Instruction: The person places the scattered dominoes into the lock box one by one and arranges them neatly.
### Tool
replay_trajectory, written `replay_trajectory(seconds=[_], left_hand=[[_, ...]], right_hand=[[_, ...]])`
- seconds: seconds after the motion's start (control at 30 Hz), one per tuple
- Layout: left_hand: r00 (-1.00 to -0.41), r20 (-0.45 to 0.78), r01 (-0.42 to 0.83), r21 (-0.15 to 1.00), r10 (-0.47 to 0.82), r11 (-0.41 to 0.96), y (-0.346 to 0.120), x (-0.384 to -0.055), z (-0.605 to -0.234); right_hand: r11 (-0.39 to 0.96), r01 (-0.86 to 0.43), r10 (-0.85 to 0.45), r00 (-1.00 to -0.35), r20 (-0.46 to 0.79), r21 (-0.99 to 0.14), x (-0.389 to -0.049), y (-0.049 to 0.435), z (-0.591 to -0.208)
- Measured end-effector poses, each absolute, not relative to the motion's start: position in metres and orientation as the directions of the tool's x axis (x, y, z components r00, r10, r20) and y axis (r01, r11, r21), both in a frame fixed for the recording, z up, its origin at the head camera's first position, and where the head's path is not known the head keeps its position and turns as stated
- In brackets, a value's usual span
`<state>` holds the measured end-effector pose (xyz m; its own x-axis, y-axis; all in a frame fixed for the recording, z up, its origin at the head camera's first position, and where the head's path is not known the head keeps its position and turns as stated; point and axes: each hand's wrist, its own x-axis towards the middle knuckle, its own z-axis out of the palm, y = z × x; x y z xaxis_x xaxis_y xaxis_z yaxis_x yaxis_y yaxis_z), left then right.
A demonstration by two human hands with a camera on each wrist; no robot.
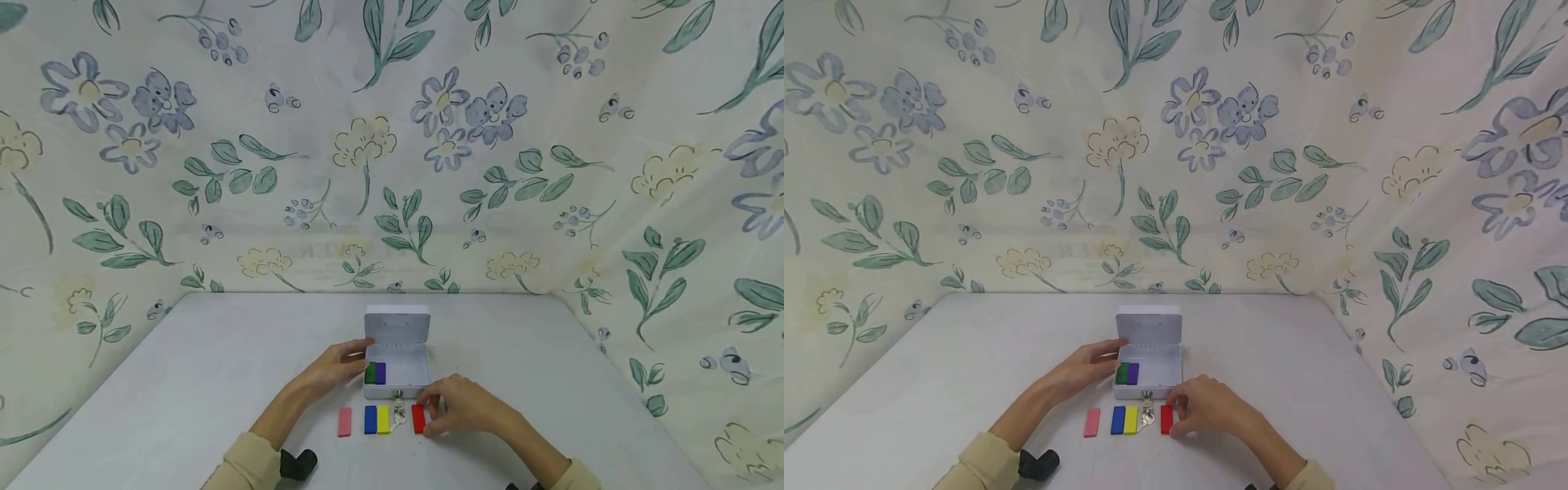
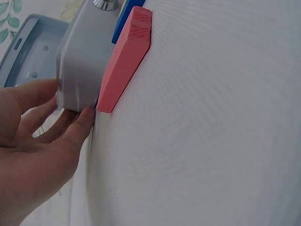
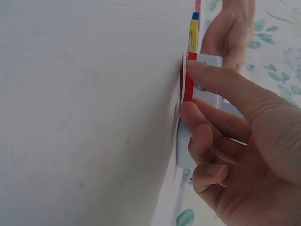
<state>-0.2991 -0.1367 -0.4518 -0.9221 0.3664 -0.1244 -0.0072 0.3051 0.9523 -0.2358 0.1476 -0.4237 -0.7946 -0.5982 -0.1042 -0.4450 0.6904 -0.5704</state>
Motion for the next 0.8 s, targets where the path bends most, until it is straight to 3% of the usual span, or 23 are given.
replay_trajectory(seconds=[0.8], left_hand=[[-0.922, -0.124, -0.011, 0.956, 0.368, 0.295, -0.137, -0.298, -0.452]], right_hand=[[0.63, -0.52, -0.647, -0.762, -0.019, -0.577, -0.243, 0.152, -0.404]])
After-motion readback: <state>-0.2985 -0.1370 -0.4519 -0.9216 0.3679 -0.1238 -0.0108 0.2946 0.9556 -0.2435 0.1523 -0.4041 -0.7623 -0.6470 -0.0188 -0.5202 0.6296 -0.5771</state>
